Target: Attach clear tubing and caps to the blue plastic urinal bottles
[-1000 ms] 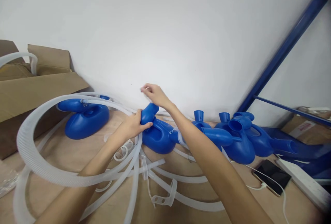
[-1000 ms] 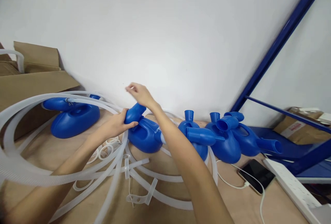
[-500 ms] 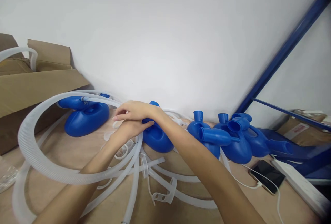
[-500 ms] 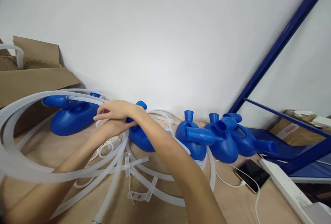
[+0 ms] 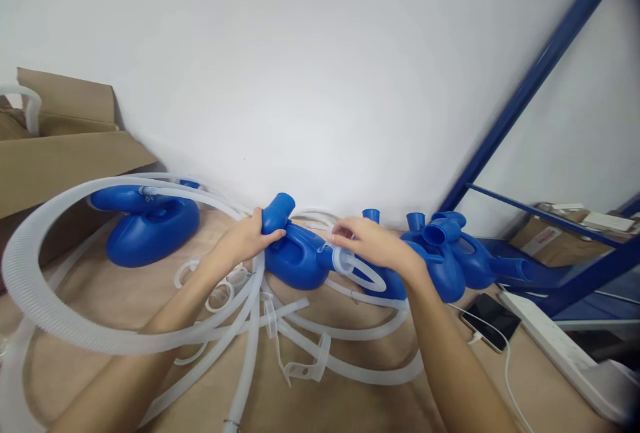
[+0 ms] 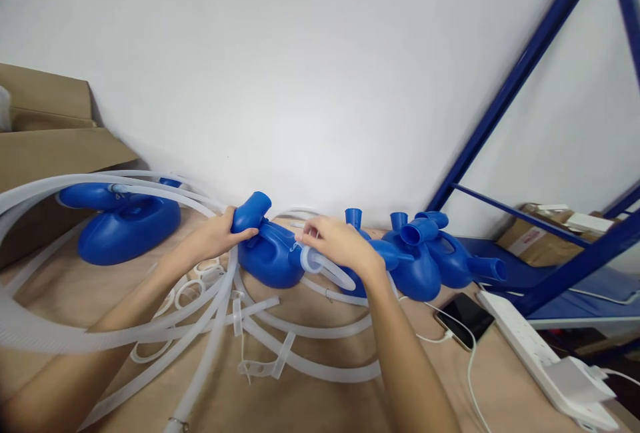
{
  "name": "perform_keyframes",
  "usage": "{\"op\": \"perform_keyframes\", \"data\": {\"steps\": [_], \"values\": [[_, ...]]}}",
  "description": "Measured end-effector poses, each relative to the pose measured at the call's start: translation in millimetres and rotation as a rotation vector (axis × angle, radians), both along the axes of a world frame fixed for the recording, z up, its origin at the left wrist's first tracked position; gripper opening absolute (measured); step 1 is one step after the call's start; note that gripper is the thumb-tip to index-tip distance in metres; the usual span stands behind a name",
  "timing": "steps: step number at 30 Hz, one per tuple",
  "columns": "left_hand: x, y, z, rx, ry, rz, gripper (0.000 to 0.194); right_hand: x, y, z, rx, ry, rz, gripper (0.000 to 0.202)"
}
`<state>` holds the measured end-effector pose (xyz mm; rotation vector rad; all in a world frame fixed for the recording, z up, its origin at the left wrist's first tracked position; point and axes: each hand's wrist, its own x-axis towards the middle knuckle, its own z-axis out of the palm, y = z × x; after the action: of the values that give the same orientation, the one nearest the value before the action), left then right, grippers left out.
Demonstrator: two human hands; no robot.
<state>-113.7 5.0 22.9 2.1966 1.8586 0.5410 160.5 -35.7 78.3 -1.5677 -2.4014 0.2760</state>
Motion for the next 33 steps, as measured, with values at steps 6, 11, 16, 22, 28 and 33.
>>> {"op": "perform_keyframes", "data": {"steps": [6,11,16,22,28,33], "values": [[1.5,3.2,-3.5,0.032,0.056,0.038,0.058,-21.4,-19.5,-30.9,0.108,-0.057,-0.179,0.048],[0.5,5.9,-7.2,0.083,0.072,0.02,0.058,-41.1,-20.1,-39.4,0.212,-0.237,-0.185,0.022],[1.7,6.1,-7.0,0.163,-0.013,-0.014,0.058,-41.8,-15.6,-44.7,0.223,-0.179,-0.187,0.02],[4.0,3.0,-3.9,-0.058,-0.381,-0.056,0.07,-41.1,-9.8,-52.0,0.177,-0.025,-0.202,0.019],[3.8,2.9,-4.7,-0.089,-0.401,-0.046,0.069,-47.1,-6.9,-56.5,0.173,0.12,-0.169,0.033],[2.4,3.7,-3.2,-0.08,-0.35,-0.049,0.071,-22.6,-8.0,-39.6,0.004,0.281,0.033,0.059]]}}
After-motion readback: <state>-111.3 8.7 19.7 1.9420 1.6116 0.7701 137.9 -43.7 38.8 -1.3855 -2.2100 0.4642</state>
